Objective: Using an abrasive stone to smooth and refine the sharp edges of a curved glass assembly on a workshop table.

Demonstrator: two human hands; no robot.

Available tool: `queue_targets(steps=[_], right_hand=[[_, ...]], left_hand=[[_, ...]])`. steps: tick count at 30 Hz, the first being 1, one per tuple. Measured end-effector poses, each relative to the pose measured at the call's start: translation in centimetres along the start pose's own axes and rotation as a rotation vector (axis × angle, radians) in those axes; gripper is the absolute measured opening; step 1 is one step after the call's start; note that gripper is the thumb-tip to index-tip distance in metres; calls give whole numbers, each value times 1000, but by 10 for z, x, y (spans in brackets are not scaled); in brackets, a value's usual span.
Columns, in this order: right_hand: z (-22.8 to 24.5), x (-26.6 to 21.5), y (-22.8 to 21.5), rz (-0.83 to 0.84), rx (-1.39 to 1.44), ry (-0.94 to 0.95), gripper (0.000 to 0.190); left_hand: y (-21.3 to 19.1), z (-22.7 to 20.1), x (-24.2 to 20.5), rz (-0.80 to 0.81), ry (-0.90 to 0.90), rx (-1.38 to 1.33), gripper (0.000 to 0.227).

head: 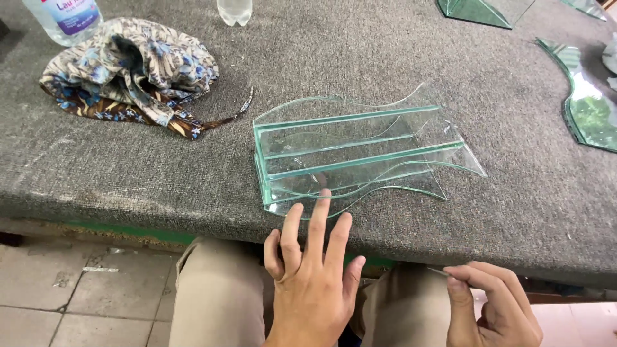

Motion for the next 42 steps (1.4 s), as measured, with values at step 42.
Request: queue_targets(steps=[42], right_hand=[[-109,-112,127,890,1965,631,26]], left_hand=[[-11,-31,21,156,336,-396,35]])
Point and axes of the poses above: each hand's wrist, its own x-axis towards the middle knuckle, its own y-axis out of the palm, z = x × y, the point moved 9 cm from there along x, towards the middle knuckle, and after that the axes turned 8 degrees about y, right-handed, at the moved point
